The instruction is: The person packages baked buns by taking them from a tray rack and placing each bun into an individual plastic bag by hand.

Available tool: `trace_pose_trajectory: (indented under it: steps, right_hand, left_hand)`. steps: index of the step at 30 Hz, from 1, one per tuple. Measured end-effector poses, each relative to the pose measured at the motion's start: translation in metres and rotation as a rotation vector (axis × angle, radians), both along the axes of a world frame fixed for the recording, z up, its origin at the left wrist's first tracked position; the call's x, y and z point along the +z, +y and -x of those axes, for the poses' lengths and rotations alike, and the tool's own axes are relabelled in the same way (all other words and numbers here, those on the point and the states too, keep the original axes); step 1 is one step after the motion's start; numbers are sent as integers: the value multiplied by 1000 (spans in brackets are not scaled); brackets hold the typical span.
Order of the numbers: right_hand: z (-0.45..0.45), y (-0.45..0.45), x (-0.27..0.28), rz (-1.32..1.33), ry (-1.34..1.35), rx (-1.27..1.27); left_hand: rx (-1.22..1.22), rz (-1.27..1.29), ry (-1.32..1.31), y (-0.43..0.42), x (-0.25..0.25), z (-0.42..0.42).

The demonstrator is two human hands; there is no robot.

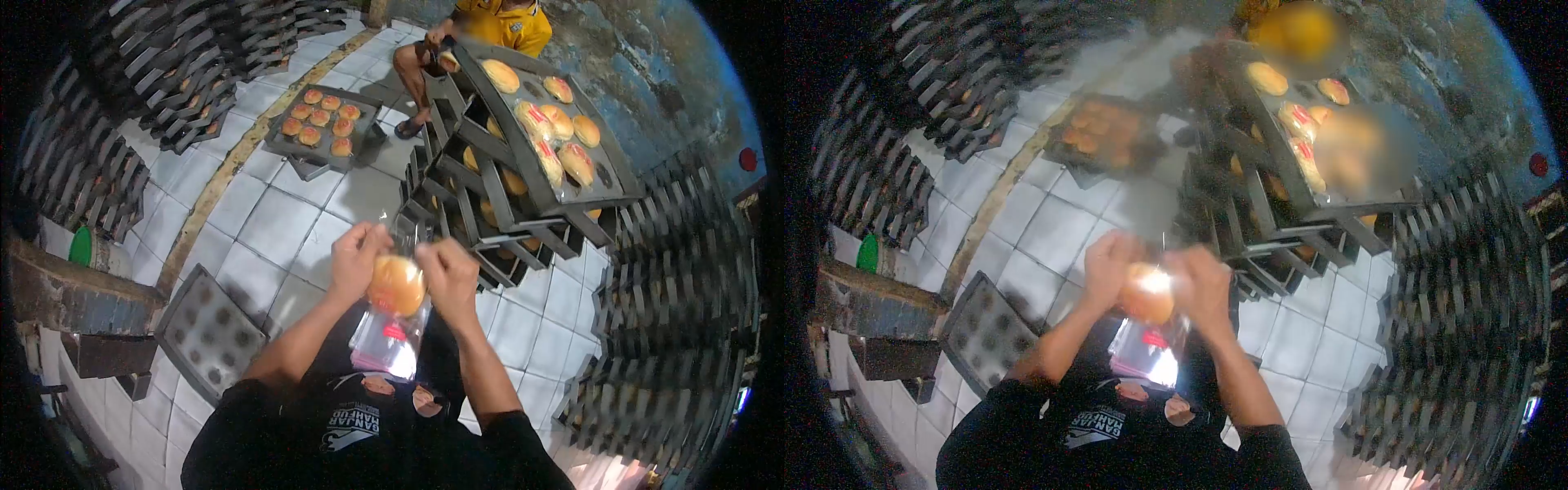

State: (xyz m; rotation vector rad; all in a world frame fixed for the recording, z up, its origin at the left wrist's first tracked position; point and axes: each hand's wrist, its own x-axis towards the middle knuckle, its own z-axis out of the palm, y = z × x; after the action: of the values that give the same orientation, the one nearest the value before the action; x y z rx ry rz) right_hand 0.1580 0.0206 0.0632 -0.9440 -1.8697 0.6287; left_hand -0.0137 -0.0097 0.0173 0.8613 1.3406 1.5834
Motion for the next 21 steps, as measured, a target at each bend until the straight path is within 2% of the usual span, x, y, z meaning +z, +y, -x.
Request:
trace_pose_trajectory:
  steps: [1,2,4,5,6,7,9,10,11,14,15,16,17,18,19,21]
  right_hand:
    - [1,8,-1,256,66,-113]
    - [-6,28,-14,522,174,-104]
    - [-17,28,-4,842,264,-57]
    - [-19,20,-18,903,351,-5]
    - [-24,8,-27,993,315,13]
    - [-30,-7,-48,1082,323,19]
    - [-34,-36,-80,1247,401,36]
    - [-29,-50,-87,1329,473,44]
    - [-27,-56,-89,1361,511,36]
    - [-22,-50,-55,1263,821,93]
    - [-27,-44,-26,1165,835,78]
    - [-40,-35,-17,993,786,19]
    - [-58,-21,-11,680,681,45]
    - [-75,-7,31,217,276,-81]
    - [-94,4,63,-13,94,-250]
    - [-125,34,114,-289,-23,-516]
  left_hand:
    - [46,18,16,4,-4,3]
    - [89,31,37,9,-6,7]
    - [116,-31,253,5,-12,19]
    - [139,-83,383,-4,-16,20]
    - [156,-124,509,-19,-22,22]
    - [60,-110,533,-32,-39,30]
    - [-58,179,120,-50,-76,28]
    - [-113,320,-87,-54,-72,26]
    - [-134,303,-100,-55,-66,28]
    - [-201,90,-400,-22,-47,20]
    - [-247,43,-307,-10,-43,17]
    - [-253,-9,-441,2,-18,6]
    - [-263,-56,-576,10,9,-8]
    - [-274,-97,-712,16,30,-19]
    - [-375,-127,-614,22,35,-22]
    - [-455,-44,-111,19,17,-20]
